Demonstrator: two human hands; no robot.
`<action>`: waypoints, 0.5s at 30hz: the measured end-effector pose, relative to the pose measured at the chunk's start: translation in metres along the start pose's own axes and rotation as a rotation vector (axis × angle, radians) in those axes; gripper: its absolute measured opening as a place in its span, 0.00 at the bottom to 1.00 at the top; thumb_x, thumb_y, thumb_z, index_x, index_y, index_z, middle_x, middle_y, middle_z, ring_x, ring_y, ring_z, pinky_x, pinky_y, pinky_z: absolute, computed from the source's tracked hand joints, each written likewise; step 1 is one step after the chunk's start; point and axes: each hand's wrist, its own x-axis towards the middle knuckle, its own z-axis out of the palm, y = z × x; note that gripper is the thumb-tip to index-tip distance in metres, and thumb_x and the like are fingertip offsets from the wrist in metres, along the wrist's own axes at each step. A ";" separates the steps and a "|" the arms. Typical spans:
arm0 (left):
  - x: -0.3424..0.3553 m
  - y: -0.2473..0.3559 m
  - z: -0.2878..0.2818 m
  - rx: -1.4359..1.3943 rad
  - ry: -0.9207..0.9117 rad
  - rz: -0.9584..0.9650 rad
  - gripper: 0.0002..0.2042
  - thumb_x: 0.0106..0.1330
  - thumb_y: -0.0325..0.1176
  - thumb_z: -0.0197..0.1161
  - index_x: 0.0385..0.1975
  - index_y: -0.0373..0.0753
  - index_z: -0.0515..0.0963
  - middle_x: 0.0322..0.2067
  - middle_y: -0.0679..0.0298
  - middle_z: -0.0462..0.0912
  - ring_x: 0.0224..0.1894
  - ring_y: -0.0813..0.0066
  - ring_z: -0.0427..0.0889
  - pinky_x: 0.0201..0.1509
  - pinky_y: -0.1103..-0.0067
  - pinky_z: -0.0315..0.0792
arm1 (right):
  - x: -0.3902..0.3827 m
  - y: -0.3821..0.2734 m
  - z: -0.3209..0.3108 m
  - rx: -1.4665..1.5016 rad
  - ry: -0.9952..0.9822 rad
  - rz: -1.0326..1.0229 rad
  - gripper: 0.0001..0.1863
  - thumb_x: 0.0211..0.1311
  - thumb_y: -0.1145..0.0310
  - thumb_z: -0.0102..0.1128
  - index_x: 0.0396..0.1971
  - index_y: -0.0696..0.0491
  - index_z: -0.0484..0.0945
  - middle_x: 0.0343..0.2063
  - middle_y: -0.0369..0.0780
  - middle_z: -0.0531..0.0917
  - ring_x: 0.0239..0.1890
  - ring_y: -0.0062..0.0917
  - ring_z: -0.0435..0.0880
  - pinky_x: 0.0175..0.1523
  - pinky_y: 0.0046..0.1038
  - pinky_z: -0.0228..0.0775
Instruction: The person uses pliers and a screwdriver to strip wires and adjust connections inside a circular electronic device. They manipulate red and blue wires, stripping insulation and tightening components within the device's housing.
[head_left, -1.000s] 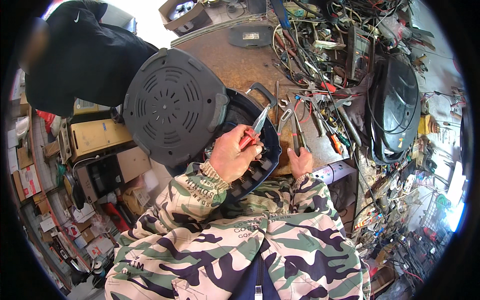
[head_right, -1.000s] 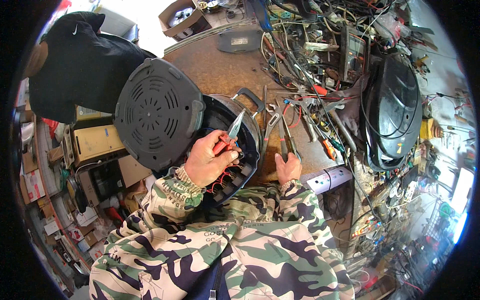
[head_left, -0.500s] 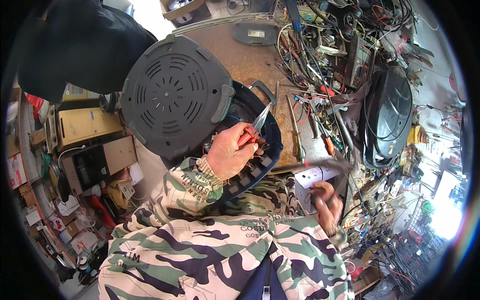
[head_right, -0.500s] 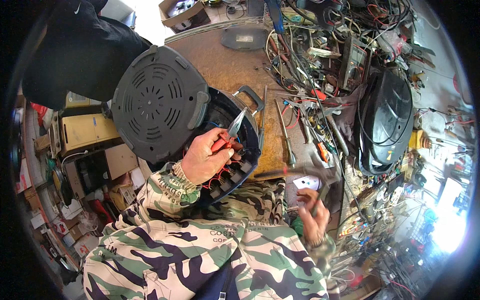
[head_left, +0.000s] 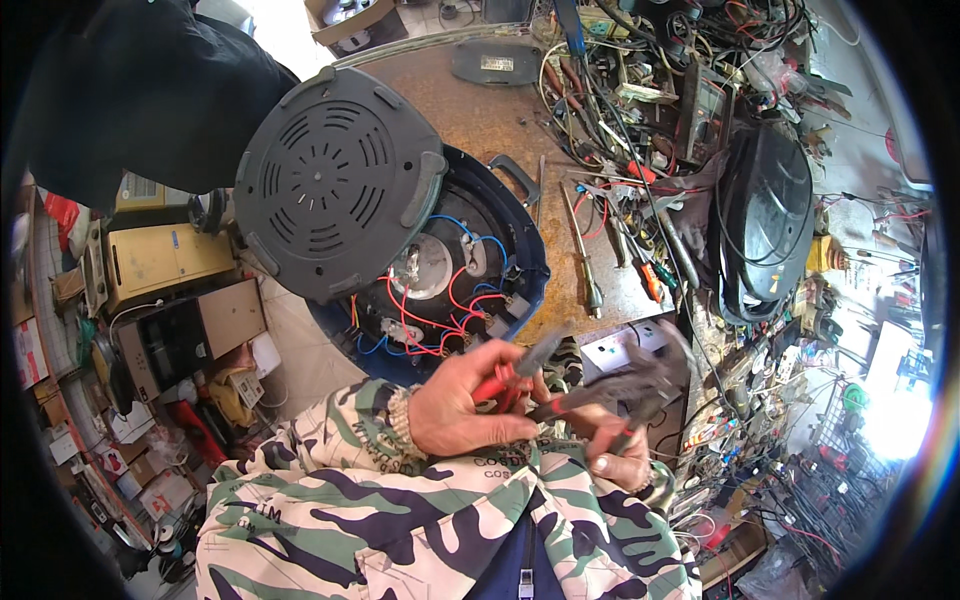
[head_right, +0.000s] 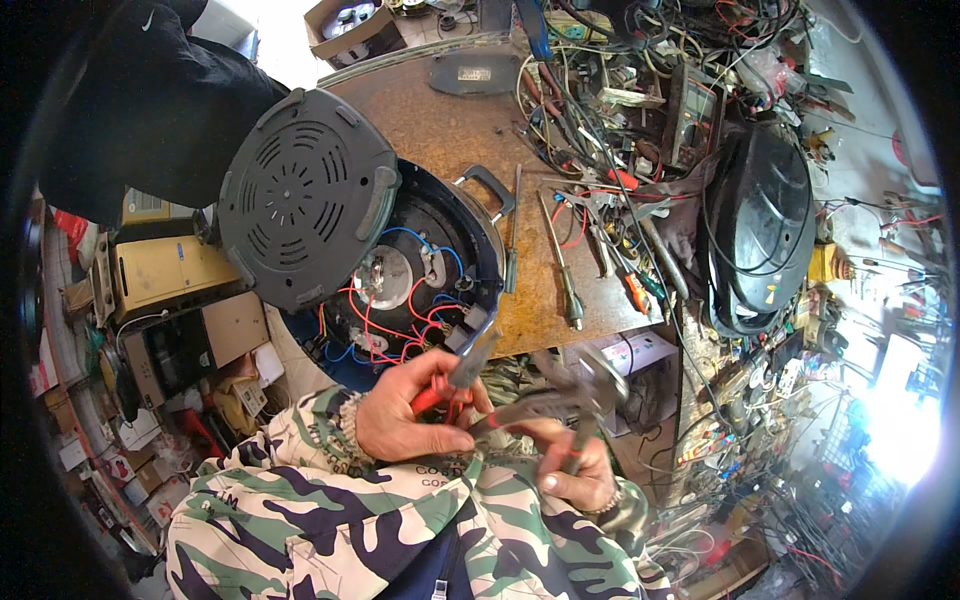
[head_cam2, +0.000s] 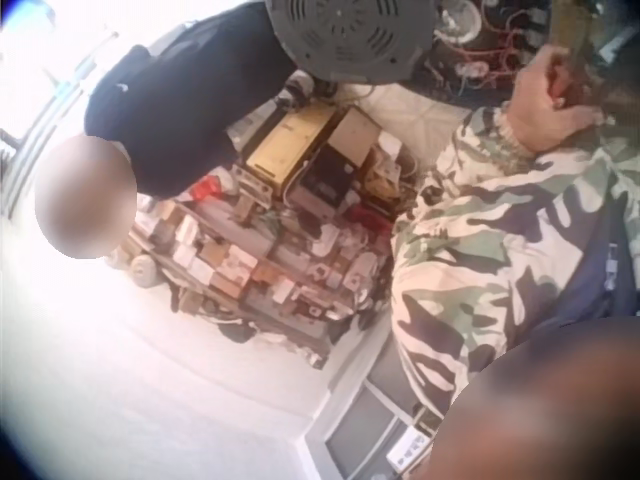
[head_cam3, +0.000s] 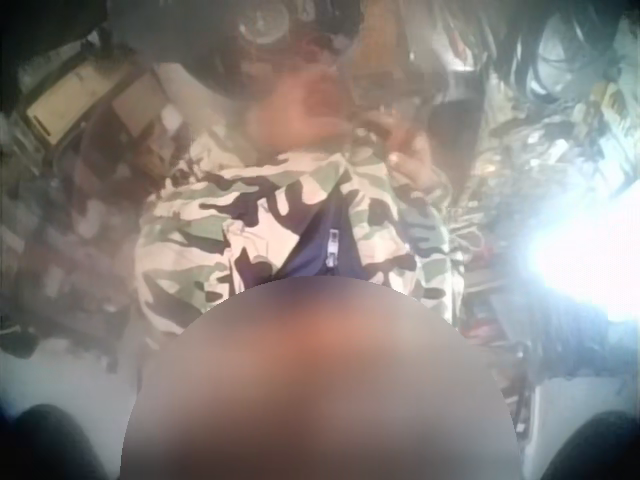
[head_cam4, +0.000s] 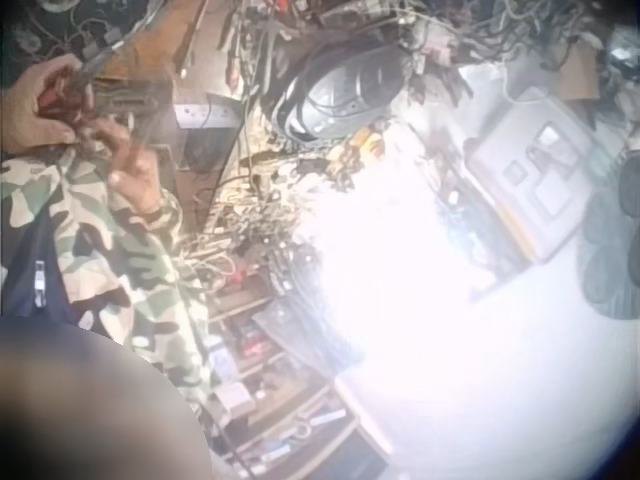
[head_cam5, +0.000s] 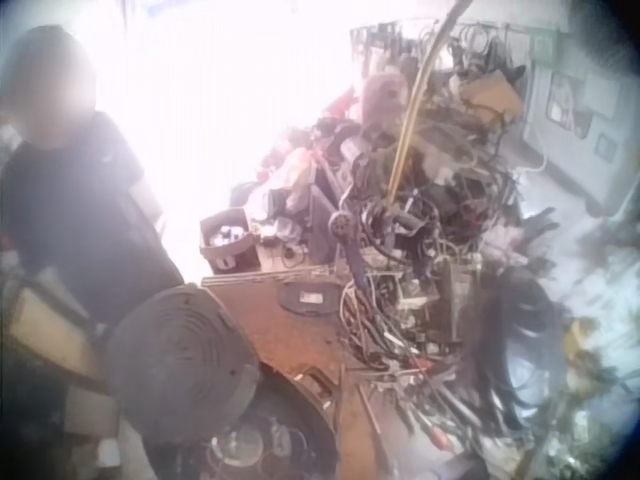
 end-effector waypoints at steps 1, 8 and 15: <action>-0.001 -0.007 0.002 0.044 0.015 -0.015 0.26 0.63 0.21 0.77 0.57 0.34 0.70 0.49 0.59 0.84 0.43 0.80 0.81 0.52 0.78 0.78 | -0.002 0.006 0.003 0.076 0.014 0.065 0.10 0.67 0.68 0.68 0.28 0.57 0.81 0.67 0.62 0.74 0.76 0.52 0.66 0.79 0.57 0.48; -0.012 -0.026 0.004 0.576 0.253 0.118 0.27 0.58 0.32 0.83 0.54 0.31 0.77 0.39 0.59 0.90 0.41 0.76 0.89 0.50 0.77 0.81 | -0.005 0.045 0.011 0.305 0.117 0.391 0.10 0.64 0.76 0.60 0.45 0.60 0.81 0.65 0.48 0.75 0.68 0.37 0.74 0.73 0.40 0.61; -0.020 -0.028 0.006 0.653 0.345 0.104 0.24 0.62 0.33 0.78 0.54 0.33 0.77 0.40 0.52 0.89 0.43 0.58 0.92 0.47 0.73 0.83 | 0.009 0.029 0.008 0.201 0.009 0.419 0.25 0.56 0.80 0.54 0.56 0.66 0.81 0.65 0.49 0.77 0.69 0.35 0.75 0.75 0.36 0.60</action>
